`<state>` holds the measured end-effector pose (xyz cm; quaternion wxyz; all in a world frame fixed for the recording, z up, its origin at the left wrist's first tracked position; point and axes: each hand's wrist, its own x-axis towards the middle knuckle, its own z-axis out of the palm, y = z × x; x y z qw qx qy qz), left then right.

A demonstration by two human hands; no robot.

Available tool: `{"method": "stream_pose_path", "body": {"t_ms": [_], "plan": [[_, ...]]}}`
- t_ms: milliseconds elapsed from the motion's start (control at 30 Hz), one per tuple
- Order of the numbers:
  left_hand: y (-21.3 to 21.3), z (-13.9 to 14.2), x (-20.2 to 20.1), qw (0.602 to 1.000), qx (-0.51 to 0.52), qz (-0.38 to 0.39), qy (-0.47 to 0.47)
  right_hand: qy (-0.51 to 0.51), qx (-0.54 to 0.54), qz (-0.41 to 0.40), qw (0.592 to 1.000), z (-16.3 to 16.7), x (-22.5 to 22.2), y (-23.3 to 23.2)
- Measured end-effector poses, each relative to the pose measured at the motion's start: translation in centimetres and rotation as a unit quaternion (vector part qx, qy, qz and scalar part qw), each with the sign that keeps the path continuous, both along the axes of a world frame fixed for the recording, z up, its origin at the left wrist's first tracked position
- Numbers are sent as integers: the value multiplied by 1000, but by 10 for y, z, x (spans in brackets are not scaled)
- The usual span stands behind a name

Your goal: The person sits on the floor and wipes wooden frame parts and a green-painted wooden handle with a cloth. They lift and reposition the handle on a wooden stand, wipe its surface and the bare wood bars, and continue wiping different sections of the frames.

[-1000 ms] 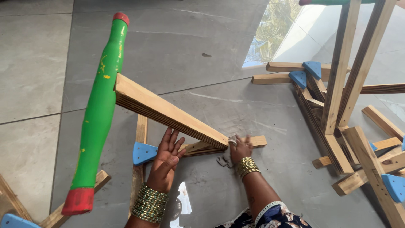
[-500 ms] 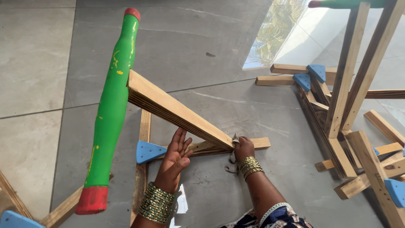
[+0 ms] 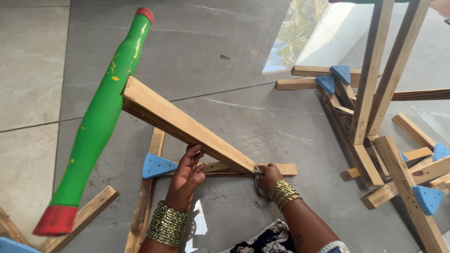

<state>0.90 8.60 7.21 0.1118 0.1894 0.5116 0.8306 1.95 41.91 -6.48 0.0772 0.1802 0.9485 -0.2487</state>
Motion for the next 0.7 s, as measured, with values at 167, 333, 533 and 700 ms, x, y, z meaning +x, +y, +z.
{"method": "stream_pose_path", "body": {"t_ms": [167, 333, 533, 700], "plan": [[-2, -6, -1, 1000, -2, 4, -2, -94, -60, -40, 993, 0, 10, 40], [3, -7, -2, 1000, 19, 14, -1, 178, 0, -49, 983, 2, -3, 35], [15, -1, 4, 999, 18, 38, -7, 15, 78, 33, 996, 11, 2, -17], [19, 1, 7, 1000, -13, 14, -12, -77, 71, 80, 991, 37, 27, -17]]}}
